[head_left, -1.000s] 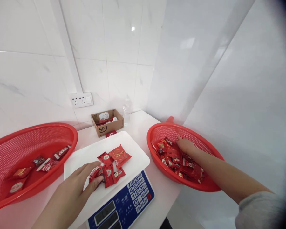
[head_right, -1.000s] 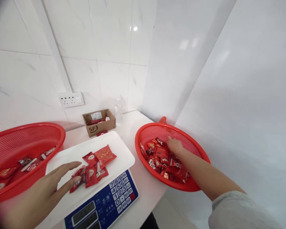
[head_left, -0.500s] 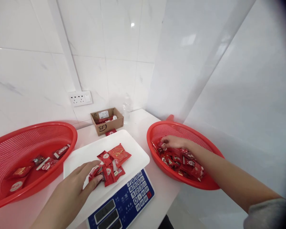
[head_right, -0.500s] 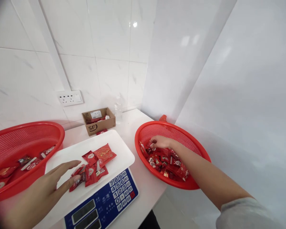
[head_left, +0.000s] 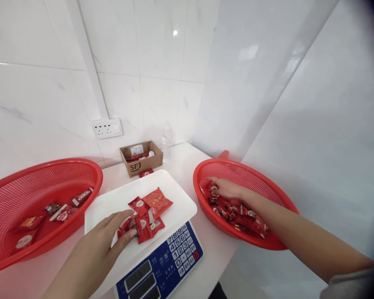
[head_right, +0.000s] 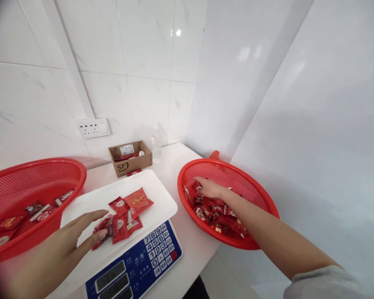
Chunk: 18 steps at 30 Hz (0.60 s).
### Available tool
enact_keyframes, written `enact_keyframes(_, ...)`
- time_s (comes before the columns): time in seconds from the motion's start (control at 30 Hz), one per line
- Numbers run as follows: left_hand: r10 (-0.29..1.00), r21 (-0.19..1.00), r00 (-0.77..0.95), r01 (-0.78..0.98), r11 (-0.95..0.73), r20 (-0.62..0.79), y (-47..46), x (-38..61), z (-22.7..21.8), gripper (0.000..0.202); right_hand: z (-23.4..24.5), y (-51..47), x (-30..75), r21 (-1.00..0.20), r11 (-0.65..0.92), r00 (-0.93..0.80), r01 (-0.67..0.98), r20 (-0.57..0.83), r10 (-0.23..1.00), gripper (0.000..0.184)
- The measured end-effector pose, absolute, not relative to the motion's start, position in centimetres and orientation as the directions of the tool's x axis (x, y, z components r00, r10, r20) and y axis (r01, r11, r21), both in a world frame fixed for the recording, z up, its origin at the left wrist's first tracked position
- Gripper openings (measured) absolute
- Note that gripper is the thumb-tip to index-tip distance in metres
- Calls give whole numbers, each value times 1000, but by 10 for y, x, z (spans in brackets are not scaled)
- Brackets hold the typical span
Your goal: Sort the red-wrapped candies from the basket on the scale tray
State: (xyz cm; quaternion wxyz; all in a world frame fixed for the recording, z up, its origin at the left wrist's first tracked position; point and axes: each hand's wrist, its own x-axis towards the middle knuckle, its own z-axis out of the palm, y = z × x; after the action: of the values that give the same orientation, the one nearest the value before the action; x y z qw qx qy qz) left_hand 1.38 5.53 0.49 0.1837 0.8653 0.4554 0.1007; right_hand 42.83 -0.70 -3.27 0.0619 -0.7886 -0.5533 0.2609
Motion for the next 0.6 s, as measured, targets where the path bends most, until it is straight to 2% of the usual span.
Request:
enact_keyframes(0.07,825,403,565,755,-517,2,55,15,6,46,-29,-11,422,-458,-357,189,814,-372,909,67)
enact_keyframes(0.17,823,395,568,759,-517,-14,54,17,8,46,-21,-15,408,-529,-320,93,786,-410,907,74)
enact_keyframes(0.43,803,395,596,737,-549,3,51,15,9,44,-20,-16,391,-515,-293,74,806,-403,912,93)
enact_keyframes(0.5,799,393,601,732,-556,11,50,15,10,43,-27,-16,387,-509,-275,87,816,-362,928,85)
enact_keyframes(0.6,795,387,606,728,-565,23,49,15,11,42,-38,-13,384,-495,-282,152,822,-286,946,51)
